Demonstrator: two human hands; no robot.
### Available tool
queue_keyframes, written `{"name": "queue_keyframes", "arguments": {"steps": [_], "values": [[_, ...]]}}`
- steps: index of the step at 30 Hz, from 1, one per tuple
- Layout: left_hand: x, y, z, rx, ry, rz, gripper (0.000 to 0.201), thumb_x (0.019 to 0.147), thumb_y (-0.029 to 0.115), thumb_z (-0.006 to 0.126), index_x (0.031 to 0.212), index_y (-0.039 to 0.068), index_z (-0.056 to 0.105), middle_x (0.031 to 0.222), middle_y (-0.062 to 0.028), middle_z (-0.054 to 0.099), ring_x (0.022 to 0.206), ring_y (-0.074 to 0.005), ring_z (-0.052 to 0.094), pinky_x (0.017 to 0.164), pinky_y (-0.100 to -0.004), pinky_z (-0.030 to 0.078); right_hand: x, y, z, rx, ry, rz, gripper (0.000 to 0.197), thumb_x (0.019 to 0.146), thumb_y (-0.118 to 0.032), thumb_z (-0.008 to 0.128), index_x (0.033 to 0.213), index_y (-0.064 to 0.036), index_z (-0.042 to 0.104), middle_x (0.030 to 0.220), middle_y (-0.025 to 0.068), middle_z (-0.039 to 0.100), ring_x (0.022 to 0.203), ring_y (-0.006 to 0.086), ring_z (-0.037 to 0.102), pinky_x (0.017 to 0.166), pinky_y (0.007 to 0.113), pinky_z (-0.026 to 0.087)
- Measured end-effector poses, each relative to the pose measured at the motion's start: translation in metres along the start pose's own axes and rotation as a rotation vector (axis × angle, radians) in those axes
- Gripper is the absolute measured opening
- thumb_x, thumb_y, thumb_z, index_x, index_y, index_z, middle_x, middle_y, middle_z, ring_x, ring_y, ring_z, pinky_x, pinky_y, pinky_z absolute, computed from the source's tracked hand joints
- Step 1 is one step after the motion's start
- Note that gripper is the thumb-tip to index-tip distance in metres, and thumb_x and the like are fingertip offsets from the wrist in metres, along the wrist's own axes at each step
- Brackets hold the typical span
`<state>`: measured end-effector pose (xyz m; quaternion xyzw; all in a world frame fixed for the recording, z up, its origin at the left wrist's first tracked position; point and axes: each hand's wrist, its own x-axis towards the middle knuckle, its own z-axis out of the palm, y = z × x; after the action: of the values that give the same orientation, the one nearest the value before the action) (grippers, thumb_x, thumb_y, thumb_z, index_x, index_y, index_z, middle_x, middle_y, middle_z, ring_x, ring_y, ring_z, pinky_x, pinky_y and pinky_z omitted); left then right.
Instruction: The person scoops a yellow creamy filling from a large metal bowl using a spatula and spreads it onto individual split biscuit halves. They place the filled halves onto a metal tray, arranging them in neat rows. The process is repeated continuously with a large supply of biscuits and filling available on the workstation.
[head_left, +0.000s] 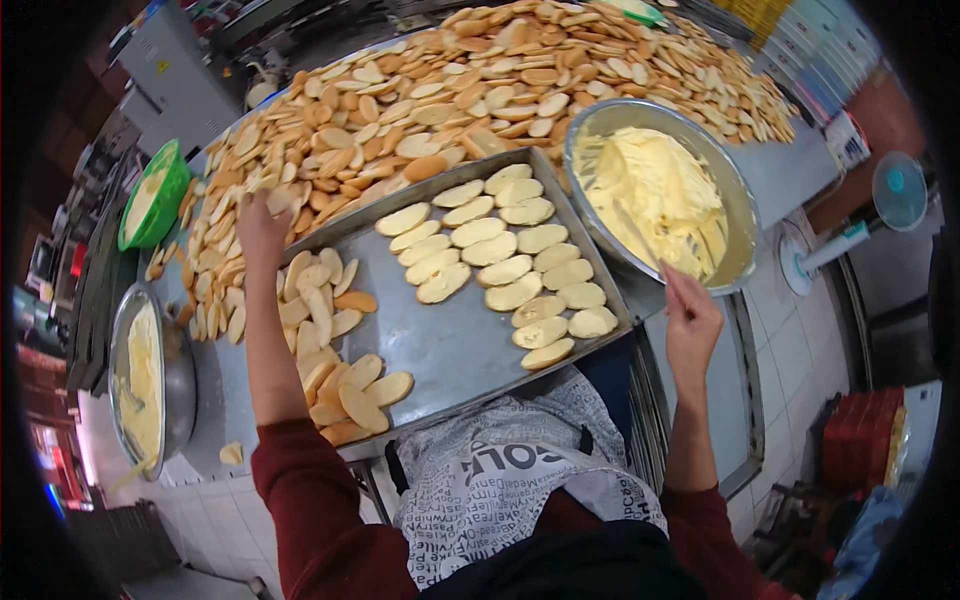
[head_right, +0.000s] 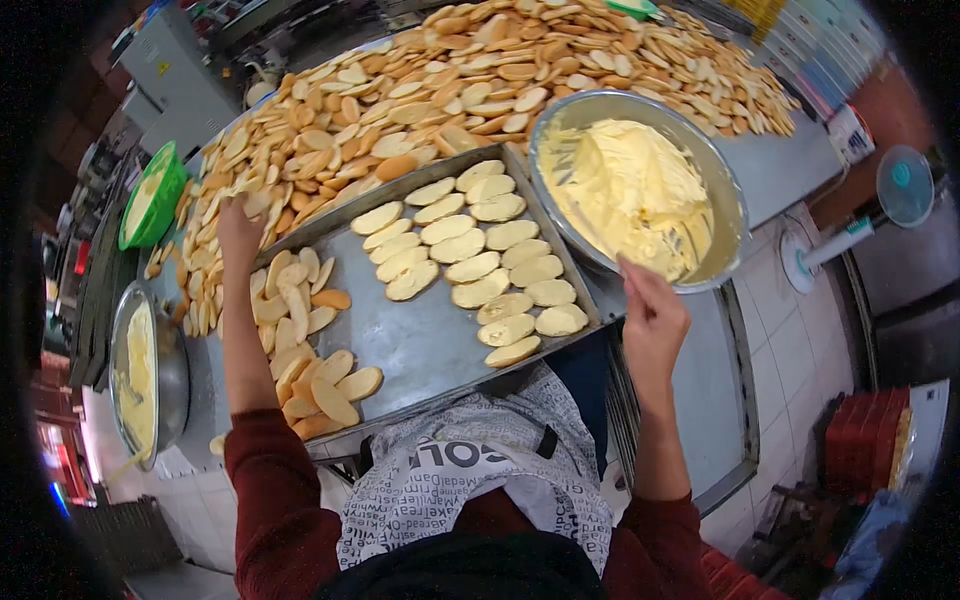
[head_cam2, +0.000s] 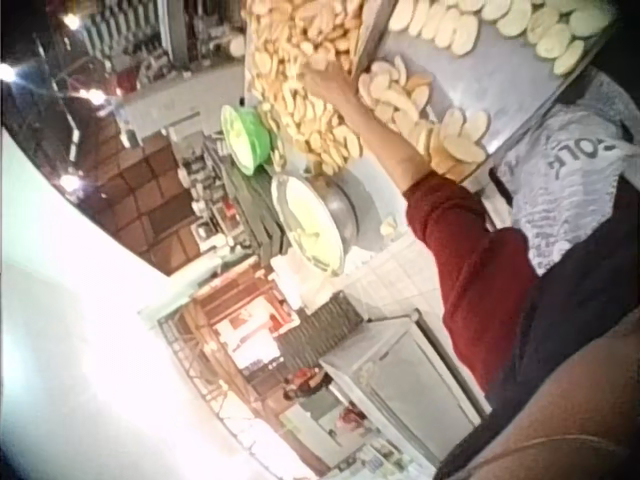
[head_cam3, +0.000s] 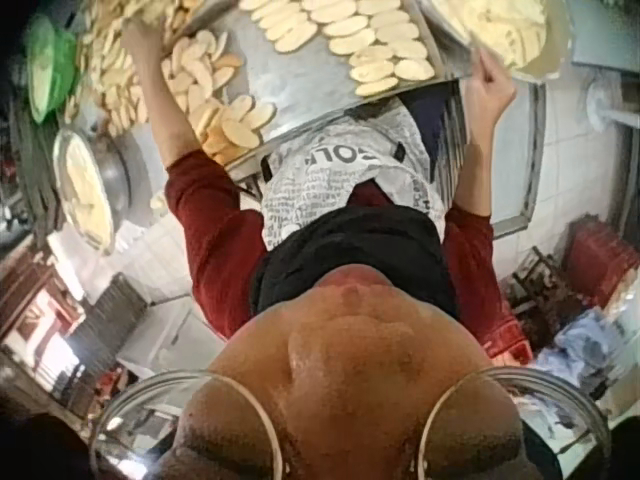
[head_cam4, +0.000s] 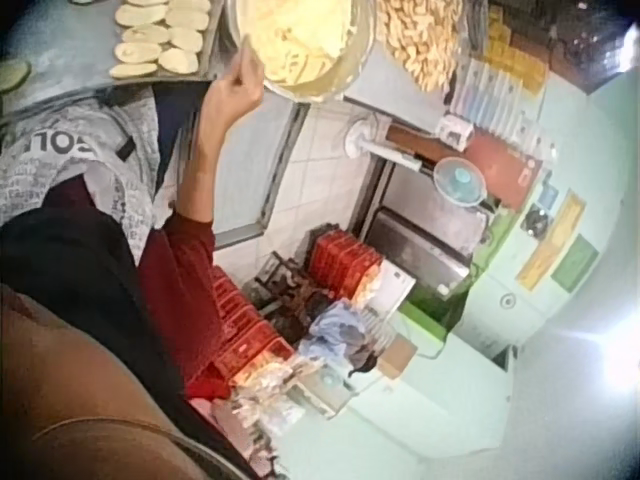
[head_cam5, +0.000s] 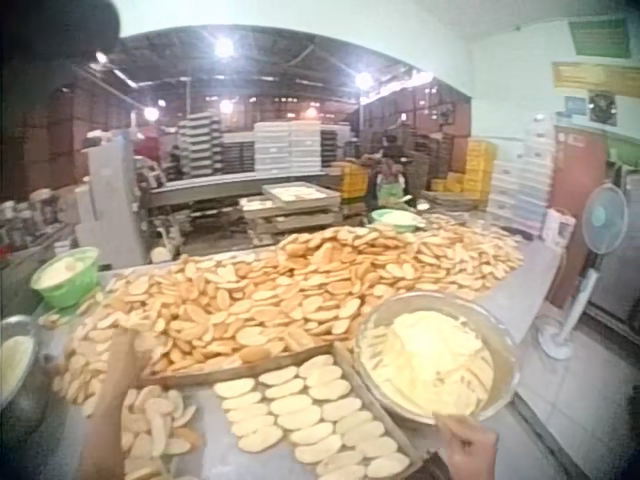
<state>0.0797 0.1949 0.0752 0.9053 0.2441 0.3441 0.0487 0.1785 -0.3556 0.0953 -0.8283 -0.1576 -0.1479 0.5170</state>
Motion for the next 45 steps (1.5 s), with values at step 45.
{"name": "queue_keyframes", "arguments": {"steps": [45], "values": [[-0.152,0.211,-0.013,-2.095,-0.802,-0.91,0.05,0.095,0.021,0.056,0.137,0.0,0.038,0.132,-0.0133,0.049,0.12,-0.0211,0.05,0.097,-0.0307,0.046,0.022,0.015,-0.004,0.533,-0.546,0.417,0.031,0.093,-0.007,0.057,0.121,0.006,0.058,0.094,0.0055,0.068,0.077,0.0115,0.06,0.069,0.023,0.047]]}}
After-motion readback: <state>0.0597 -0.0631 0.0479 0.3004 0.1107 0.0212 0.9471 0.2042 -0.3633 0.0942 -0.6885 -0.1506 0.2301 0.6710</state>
